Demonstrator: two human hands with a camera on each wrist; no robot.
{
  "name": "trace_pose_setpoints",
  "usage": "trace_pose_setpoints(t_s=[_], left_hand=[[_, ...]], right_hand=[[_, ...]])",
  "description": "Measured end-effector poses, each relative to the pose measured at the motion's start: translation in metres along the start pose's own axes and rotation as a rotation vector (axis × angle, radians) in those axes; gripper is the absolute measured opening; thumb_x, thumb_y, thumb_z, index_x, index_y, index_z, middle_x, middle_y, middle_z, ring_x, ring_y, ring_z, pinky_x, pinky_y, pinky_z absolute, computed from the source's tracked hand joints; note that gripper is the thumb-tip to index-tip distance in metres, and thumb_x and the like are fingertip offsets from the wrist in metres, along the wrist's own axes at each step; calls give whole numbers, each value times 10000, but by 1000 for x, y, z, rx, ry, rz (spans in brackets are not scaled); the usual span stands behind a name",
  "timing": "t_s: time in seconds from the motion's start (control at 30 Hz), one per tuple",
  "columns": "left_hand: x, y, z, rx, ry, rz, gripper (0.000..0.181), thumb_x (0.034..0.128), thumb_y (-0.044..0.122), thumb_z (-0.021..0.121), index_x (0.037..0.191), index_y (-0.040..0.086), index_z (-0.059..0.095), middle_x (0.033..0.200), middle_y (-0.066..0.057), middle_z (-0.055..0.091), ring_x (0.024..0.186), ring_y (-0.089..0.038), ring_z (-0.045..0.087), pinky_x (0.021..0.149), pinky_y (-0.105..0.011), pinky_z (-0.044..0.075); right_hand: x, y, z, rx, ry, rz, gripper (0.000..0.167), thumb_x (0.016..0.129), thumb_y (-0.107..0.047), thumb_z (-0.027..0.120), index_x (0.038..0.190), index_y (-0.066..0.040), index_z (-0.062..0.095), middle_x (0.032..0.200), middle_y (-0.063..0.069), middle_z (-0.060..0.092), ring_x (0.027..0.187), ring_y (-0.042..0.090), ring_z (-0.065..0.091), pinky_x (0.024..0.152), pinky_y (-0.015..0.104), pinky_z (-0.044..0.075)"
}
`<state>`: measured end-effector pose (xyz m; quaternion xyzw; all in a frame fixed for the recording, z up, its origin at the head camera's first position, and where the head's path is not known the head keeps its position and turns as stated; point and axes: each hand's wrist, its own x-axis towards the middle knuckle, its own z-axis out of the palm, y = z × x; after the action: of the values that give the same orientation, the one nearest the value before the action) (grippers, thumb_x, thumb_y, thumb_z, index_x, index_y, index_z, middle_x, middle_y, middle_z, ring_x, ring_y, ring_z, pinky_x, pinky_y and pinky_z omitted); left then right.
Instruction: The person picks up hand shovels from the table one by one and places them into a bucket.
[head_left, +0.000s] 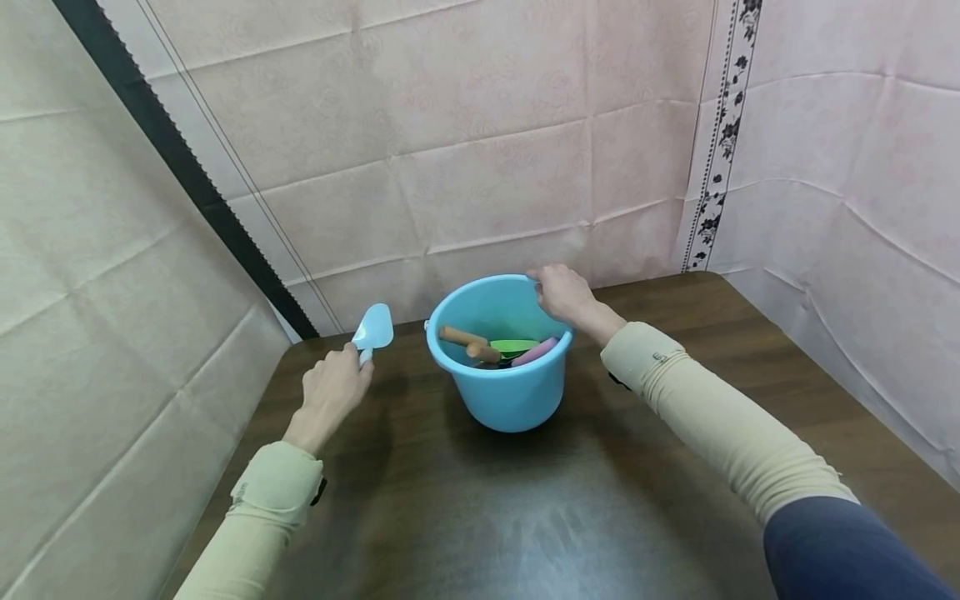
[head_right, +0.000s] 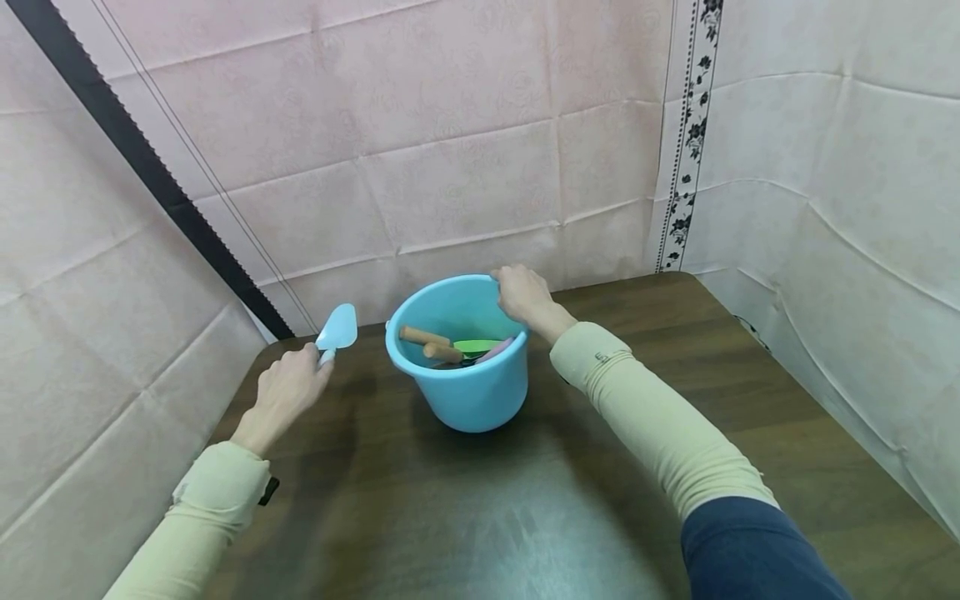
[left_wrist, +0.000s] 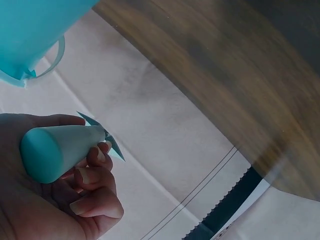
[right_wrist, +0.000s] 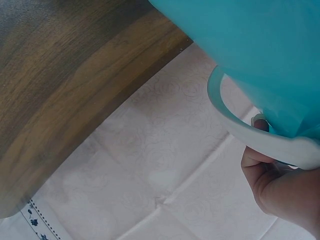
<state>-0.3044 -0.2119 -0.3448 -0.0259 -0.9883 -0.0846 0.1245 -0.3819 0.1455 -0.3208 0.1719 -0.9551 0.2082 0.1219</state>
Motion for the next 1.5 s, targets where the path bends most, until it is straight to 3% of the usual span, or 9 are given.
trace_pose_setpoints(t_s=[0.9,1.17,1.5], left_hand=[[10,22,-25,19,29,54,276,964,237,451,770,40,452,628,-67,412,502,-201,409,436,-321,291],[14,29,-32,-1,11,73,244,960,211,440,783,44,458,627,-49,402,494,-175,385,435,-297,281],[21,47,-38,15,9,95,261,964,247,449,792,53,480,639,-58,434,520,-197,415,458,-323,319]], right_hand=[[1,1,1,1,5,11,391,961,-37,449,1337,-38,554,1193,178,647,921,273,575,851,451,518],[0,0,1,8,4,17,381,963,-44,451,1326,-44,565,1171,168,656,891,264,573,815,433,521],[-1,-1,-1,4,5,6,389,960,-31,435,1327,-32,562,1194,179,648,905,268,574,828,447,516]])
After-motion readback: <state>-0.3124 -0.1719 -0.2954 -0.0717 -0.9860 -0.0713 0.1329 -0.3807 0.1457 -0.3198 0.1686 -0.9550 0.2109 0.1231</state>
